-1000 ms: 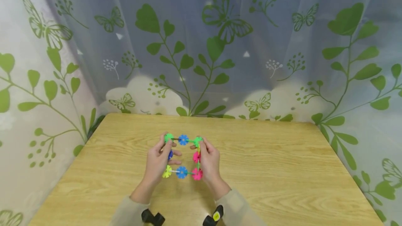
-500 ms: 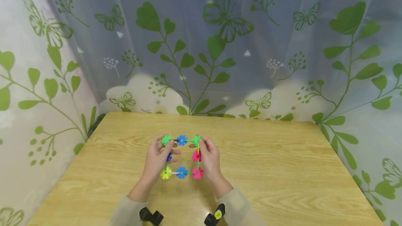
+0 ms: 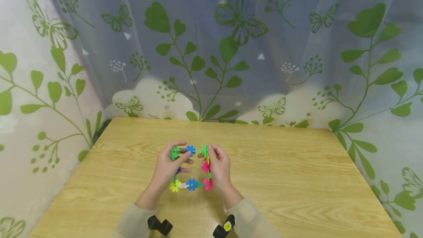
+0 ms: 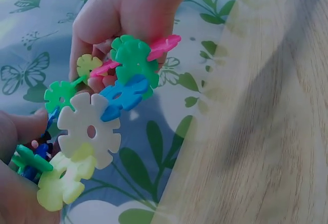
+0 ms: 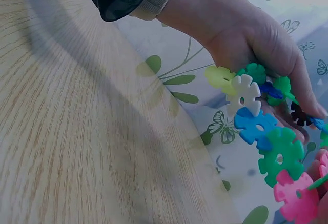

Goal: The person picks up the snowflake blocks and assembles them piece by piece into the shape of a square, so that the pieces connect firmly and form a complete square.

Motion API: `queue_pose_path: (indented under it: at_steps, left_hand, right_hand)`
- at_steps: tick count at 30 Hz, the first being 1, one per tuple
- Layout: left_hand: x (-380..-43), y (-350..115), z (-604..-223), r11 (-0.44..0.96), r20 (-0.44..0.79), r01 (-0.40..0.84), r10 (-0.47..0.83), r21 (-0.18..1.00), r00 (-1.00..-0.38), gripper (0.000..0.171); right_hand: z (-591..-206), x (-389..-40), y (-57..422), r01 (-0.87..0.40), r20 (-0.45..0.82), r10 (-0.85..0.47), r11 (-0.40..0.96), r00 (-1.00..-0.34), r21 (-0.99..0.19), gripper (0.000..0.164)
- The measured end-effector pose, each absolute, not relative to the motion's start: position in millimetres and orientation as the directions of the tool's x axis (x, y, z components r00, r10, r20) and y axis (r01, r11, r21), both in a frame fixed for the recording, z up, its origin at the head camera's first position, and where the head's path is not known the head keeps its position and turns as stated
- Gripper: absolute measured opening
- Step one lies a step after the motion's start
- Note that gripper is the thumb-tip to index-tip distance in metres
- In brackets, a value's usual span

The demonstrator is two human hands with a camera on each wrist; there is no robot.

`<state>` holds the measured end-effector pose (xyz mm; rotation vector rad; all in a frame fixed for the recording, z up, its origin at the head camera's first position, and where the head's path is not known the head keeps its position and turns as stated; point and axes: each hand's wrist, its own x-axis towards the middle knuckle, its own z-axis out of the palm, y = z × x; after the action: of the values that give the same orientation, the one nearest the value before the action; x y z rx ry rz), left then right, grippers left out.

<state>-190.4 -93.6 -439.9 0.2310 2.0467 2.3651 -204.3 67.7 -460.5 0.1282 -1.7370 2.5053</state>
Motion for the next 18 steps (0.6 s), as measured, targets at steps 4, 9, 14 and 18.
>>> queue_pose_path:
  at_steps: [4,9,14,18]
  left_hand:
    - [-183,-92,-428,-0.127,0.097,0.084,0.104,0.988,-0.990,0.029]
    - [-181,-90,-428,-0.115,0.101,0.090,0.090,0.989,-0.991,0.025]
    - [-189,-88,-447,-0.124,0.118,0.108,0.080,0.986,-0.990,0.024]
    - [-193,-87,-453,-0.125,0.124,0.115,0.066,0.986,-0.990,0.025]
  right_hand:
    - [-458,-203,65,-0.150,0.140,0.055,-0.314,-0.989,-0.937,0.035]
    - [-459,-203,64,-0.156,0.136,0.092,-0.258,-0.986,-0.954,0.036]
    - [-463,-203,64,-0.136,0.114,0.098,-0.250,-0.989,-0.959,0.036]
    - [-465,-205,64,-0.099,0.077,0.086,-0.297,-0.993,-0.950,0.035]
